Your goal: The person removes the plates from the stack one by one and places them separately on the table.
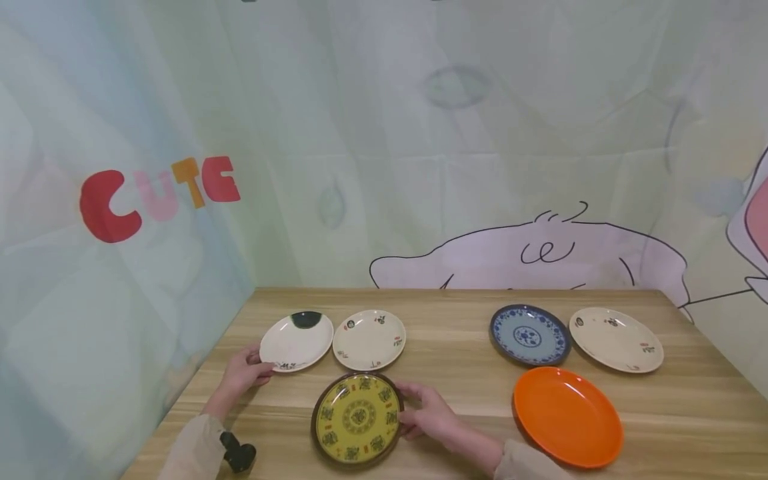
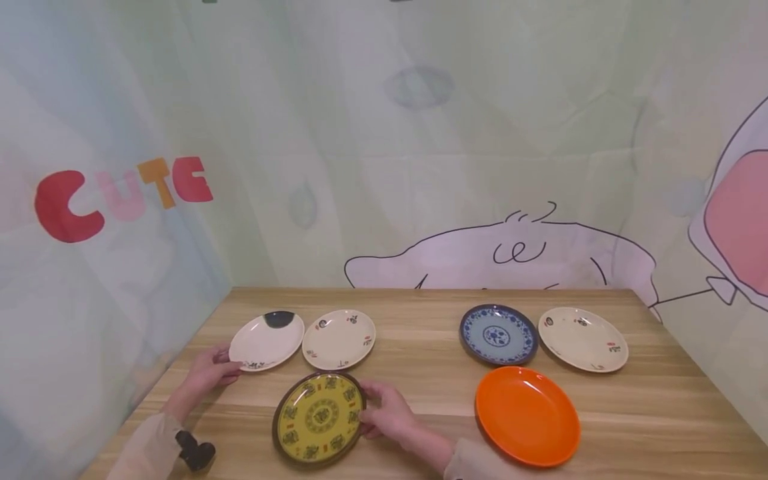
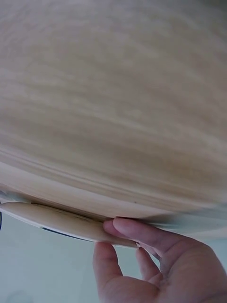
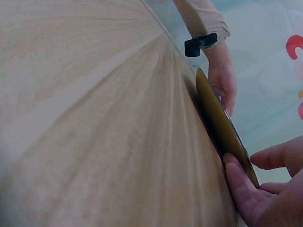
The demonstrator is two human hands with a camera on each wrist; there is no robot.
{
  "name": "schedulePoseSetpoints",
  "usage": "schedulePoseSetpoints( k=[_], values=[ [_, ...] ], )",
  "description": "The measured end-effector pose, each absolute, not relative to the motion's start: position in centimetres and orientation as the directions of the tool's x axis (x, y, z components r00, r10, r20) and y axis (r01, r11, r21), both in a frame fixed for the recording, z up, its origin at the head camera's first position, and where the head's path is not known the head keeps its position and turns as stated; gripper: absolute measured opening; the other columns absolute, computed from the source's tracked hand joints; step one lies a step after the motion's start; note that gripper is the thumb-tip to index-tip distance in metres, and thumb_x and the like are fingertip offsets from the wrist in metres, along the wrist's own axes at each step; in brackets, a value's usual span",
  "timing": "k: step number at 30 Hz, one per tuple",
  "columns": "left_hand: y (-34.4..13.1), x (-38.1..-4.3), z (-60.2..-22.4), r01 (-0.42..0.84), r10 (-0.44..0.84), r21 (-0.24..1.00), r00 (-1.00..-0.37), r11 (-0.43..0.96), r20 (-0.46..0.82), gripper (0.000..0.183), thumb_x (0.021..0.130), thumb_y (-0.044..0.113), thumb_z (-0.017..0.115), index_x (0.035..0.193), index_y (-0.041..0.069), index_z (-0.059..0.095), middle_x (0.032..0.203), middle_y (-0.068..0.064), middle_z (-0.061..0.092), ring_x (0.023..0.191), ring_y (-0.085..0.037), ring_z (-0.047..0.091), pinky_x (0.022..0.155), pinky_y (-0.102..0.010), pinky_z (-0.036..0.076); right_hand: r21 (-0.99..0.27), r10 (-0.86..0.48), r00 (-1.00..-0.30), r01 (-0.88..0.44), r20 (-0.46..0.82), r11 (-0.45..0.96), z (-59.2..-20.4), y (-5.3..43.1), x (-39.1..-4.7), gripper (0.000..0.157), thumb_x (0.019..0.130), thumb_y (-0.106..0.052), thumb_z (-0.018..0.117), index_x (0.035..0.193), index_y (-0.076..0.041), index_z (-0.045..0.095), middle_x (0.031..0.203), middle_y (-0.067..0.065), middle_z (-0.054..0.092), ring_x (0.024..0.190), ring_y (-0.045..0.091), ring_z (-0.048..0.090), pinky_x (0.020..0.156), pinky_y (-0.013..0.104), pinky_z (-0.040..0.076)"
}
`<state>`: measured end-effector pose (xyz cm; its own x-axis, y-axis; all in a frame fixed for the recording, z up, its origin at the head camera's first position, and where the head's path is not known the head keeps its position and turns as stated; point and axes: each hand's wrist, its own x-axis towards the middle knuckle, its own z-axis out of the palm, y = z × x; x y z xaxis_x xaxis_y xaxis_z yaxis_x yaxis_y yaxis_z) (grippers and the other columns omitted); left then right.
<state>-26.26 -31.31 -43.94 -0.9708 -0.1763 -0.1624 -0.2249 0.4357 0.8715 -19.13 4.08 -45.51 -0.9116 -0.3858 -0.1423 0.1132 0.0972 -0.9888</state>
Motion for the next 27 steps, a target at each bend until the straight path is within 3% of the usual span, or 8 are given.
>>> schedulePoseSetpoints(
  k=[7,13,17,20,23,27],
  values=[
    [-31.6,-26.0,-43.7,-0.228,-0.175,0.87,-0.97,0.437,-0.167,0.06,0.085,-0.002,0.054,0.134,-0.016,0.022,0.125,-0.039,0.037,0.073,-0.013,0.061,0.067,-0.028,0.056,-0.985,-0.408,-0.905,0.06,-0.123,0.162,-44.8,5.5,-19.4,0.063,0.074,0.001,0.06,0.131,0.009,0.037,0.131,0.029,0.04,0.068,0.019,0.062,0.06,0.033,0.056],
    [-31.8,-26.0,-43.6,-0.229,-0.167,0.862,-0.971,0.453,-0.17,0.059,0.086,0.0,0.052,0.133,-0.017,0.021,0.125,-0.04,0.037,0.074,-0.014,0.062,0.067,-0.028,0.056,-0.976,-0.411,-0.906,0.012,-0.102,0.216,-43.8,7.9,-20.3,0.057,0.082,-0.004,0.058,0.132,0.01,0.035,0.132,0.03,0.038,0.072,0.021,0.062,0.062,0.034,0.055],
    [-32.1,-26.2,-43.3,-0.24,-0.183,0.797,-0.969,0.554,-0.165,0.057,0.088,0.007,0.049,0.132,-0.018,0.022,0.125,-0.039,0.037,0.09,-0.031,0.059,0.078,-0.036,0.053,-0.959,-0.401,-0.914,-0.066,-0.051,0.274,-42.7,9.9,-21.3,0.056,0.083,-0.005,0.057,0.132,0.012,0.034,0.131,0.031,0.038,0.076,0.024,0.062,0.063,0.035,0.055],
    [-32.3,-26.4,-42.7,-0.208,-0.182,0.704,-0.977,0.679,-0.113,0.057,0.089,0.012,0.048,0.131,-0.019,0.023,0.125,-0.04,0.036,0.108,-0.045,0.046,0.091,-0.048,0.044,-0.921,-0.387,-0.922,-0.164,0.015,0.355,-41.9,11.6,-22.2,0.055,0.083,-0.005,0.058,0.131,0.011,0.036,0.13,0.031,0.04,0.08,0.026,0.062,0.065,0.034,0.054],
    [-32.1,-26.7,-41.9,-0.17,-0.166,0.632,-0.984,0.756,-0.065,0.06,0.09,0.015,0.048,0.131,-0.019,0.022,0.127,-0.041,0.031,0.116,-0.051,0.035,0.097,-0.056,0.034,-0.853,-0.335,-0.941,-0.218,0.054,0.474,-41.3,13.3,-23.1,0.053,0.083,-0.008,0.06,0.131,0.006,0.041,0.129,0.026,0.045,0.081,0.023,0.061,0.066,0.032,0.054],
    [-31.3,-27.3,-40.8,-0.117,-0.136,0.563,-0.991,0.818,-0.008,0.061,0.09,0.019,0.048,0.133,-0.017,0.024,0.13,-0.04,0.029,0.119,-0.052,0.031,0.099,-0.058,0.029,-0.783,-0.285,-0.956,-0.233,0.075,0.576,-40.9,15.6,-24.2,0.055,0.083,-0.012,0.063,0.133,0.0,0.042,0.129,0.022,0.048,0.085,0.02,0.061,0.069,0.029,0.053]
  ],
)
